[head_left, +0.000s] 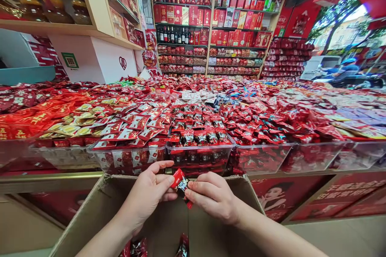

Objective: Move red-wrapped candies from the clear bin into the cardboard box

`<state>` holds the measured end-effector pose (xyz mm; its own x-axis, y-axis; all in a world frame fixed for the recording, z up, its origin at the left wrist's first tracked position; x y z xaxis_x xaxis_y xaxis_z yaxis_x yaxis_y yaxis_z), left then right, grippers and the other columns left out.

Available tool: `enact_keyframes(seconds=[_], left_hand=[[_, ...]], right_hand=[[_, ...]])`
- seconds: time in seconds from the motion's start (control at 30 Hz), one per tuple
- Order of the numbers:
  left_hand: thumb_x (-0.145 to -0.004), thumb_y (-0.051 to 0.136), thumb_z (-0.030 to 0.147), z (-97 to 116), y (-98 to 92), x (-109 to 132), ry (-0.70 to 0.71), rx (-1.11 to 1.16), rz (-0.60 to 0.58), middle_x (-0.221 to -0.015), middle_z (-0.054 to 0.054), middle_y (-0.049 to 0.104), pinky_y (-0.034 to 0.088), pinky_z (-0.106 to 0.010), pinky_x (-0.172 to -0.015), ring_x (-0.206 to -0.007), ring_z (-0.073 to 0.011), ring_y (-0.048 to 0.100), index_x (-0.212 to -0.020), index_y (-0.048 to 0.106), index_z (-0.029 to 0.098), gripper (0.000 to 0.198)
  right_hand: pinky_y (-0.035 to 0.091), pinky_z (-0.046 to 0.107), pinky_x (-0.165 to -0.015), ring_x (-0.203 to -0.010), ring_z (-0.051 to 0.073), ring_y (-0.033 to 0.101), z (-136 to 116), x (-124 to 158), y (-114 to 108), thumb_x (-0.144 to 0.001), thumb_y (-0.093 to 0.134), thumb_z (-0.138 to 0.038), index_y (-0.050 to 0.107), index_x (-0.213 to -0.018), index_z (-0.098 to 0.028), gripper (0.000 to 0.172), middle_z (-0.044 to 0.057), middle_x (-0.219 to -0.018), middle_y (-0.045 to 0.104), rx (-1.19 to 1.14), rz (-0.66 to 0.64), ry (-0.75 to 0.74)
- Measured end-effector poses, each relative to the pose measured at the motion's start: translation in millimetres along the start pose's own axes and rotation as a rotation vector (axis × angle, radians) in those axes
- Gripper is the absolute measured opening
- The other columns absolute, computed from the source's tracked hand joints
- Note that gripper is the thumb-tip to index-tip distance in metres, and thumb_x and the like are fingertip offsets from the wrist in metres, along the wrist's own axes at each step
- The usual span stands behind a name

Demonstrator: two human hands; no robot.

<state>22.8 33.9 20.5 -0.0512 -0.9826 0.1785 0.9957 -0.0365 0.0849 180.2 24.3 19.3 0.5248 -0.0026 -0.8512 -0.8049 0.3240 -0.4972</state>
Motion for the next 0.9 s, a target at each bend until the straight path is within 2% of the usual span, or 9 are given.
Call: enact_keyframes(seconds=[0.1,0.2,0.27,0.37,0.5,0.63,0.77,0.9], left_hand=[[-0.068,0.063,0.024,-0.1,-5.7,-3.1,-0.004,-0.011,0.000,-0.059,0.003,0.065,0.050,-0.023,-0.052,-0.049,-0.0087,0.058,-0.103,0.045,0.018,0.039],[-0.075,0.054,0.033,-0.4,-19.6,-12.2,0.085,-0.106,0.056,-0.063,0.000,0.066,0.046,-0.021,-0.048,-0.051,-0.0105,0.059,-0.097,0.049,0.017,0.027],[-0.076,0.052,0.035,-1.4,-28.6,-19.2,0.168,-0.212,0.088,-0.067,-0.001,0.065,0.043,-0.019,-0.046,-0.053,-0.0114,0.060,-0.092,0.052,0.017,0.024],[-0.072,0.056,0.033,-6.5,-35.0,-25.7,0.186,-0.269,0.097,-0.067,-0.001,0.064,0.041,-0.020,-0.045,-0.051,-0.0116,0.058,-0.085,0.055,0.016,0.021],[-0.073,0.055,0.030,-8.4,-32.0,-25.5,0.197,-0.291,0.085,-0.067,0.000,0.062,0.040,-0.020,-0.047,-0.050,-0.0098,0.055,-0.083,0.056,0.016,0.017],[-0.074,0.054,0.030,-8.5,-30.3,-24.6,0.206,-0.311,0.069,-0.066,0.001,0.060,0.040,-0.020,-0.048,-0.050,-0.0093,0.054,-0.082,0.056,0.017,0.016],[-0.075,0.052,0.030,-10.2,-33.2,-25.0,0.214,-0.329,0.072,-0.066,0.001,0.059,0.039,-0.020,-0.047,-0.049,-0.0087,0.052,-0.083,0.055,0.017,0.015],[-0.076,0.051,0.029,-11.8,-34.5,-25.7,0.226,-0.344,0.080,-0.066,0.001,0.060,0.039,-0.020,-0.046,-0.049,-0.0089,0.052,-0.083,0.056,0.017,0.015]], right_hand=[[0.048,0.029,-0.059,-0.076,0.017,0.052,-1.0,4.0,2.5,-0.071,0.057,-0.008,0.056,-0.093,-0.009,0.022,0.009,-0.091,0.063,-0.020,-0.026,0.003],[0.048,0.029,-0.060,-0.078,0.017,0.052,1.2,2.1,-3.3,-0.071,0.057,-0.006,0.056,-0.094,-0.010,0.024,0.010,-0.090,0.063,-0.067,0.044,0.050],[0.048,0.029,-0.062,-0.078,0.016,0.052,6.5,-7.0,-13.6,-0.070,0.058,-0.006,0.055,-0.096,-0.011,0.027,0.009,-0.087,0.062,-0.074,0.129,0.076],[0.047,0.029,-0.064,-0.077,0.015,0.051,26.6,-31.6,-28.5,-0.071,0.057,-0.006,0.055,-0.097,-0.016,0.028,0.007,-0.085,0.060,0.030,0.181,0.131],[0.043,0.031,-0.067,-0.077,0.017,0.047,73.4,-66.3,-24.9,-0.078,0.048,-0.012,0.058,-0.087,-0.018,0.015,0.006,-0.084,0.059,0.281,0.024,0.211],[0.040,0.030,-0.066,-0.075,0.017,0.045,111.7,-81.4,-1.5,-0.081,0.042,-0.013,0.059,-0.074,-0.016,0.019,0.007,-0.081,0.059,0.426,-0.167,0.206],[0.039,0.030,-0.067,-0.074,0.018,0.045,123.8,-80.5,15.3,-0.081,0.043,-0.014,0.059,-0.070,-0.015,0.020,0.007,-0.076,0.060,0.437,-0.313,0.222],[0.038,0.031,-0.071,-0.074,0.017,0.048,121.4,-76.1,16.9,-0.081,0.046,-0.021,0.061,-0.070,-0.015,0.020,0.007,-0.071,0.061,0.304,-0.364,0.269]])
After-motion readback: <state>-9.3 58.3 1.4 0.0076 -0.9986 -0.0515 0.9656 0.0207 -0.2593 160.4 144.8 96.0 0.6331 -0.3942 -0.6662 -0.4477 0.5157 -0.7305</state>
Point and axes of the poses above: each hand's wrist, its own x-axis away from the middle knuckle, its own y-axis out of the palm, z = x × y, the point moved 4 cm from there along -x, towards the middle knuckle
